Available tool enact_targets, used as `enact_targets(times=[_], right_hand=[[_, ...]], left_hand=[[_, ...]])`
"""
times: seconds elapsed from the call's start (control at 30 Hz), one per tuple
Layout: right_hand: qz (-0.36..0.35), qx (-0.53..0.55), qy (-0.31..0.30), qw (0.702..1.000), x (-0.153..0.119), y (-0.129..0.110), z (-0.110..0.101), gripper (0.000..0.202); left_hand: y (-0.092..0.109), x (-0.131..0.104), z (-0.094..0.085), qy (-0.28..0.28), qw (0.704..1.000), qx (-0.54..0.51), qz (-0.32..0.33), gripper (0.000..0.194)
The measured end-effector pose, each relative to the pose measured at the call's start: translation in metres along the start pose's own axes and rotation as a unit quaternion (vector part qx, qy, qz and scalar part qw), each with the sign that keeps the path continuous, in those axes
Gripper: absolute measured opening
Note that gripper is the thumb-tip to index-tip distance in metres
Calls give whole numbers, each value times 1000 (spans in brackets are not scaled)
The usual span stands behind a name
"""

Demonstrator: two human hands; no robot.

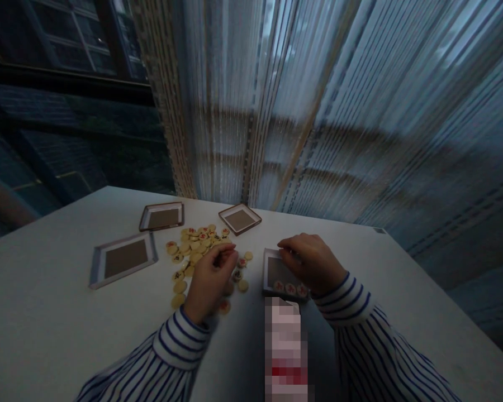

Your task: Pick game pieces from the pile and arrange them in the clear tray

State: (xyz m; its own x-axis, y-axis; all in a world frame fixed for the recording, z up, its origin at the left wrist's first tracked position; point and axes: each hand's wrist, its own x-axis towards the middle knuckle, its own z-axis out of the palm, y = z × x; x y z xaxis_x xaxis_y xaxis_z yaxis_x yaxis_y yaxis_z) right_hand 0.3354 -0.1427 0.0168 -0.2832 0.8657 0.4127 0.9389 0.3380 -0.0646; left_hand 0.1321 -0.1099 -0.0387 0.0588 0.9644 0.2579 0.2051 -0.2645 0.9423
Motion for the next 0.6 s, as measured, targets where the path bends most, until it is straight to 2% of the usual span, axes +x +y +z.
enact_targets(times=[0.13,0.2,0.3,0.4,0.6], right_hand=[[-11,15,0,1000,0,-8,-6,15],[-14,20,-14,1000,2,-12,-7,12],[-15,19,-63,998,9,-20,-5,10],[-19,12,-127,992,16,-29,4,11],[-44,4,-208,977,17,-38,33,18]], left_hand=[[6,4,-19,-77,994,62,36,25],[8,7,-26,-96,989,94,64,23],[6,11,-32,-92,983,125,97,21],[-5,14,-34,-77,978,151,125,23],[-27,14,-39,-118,918,283,253,18]])
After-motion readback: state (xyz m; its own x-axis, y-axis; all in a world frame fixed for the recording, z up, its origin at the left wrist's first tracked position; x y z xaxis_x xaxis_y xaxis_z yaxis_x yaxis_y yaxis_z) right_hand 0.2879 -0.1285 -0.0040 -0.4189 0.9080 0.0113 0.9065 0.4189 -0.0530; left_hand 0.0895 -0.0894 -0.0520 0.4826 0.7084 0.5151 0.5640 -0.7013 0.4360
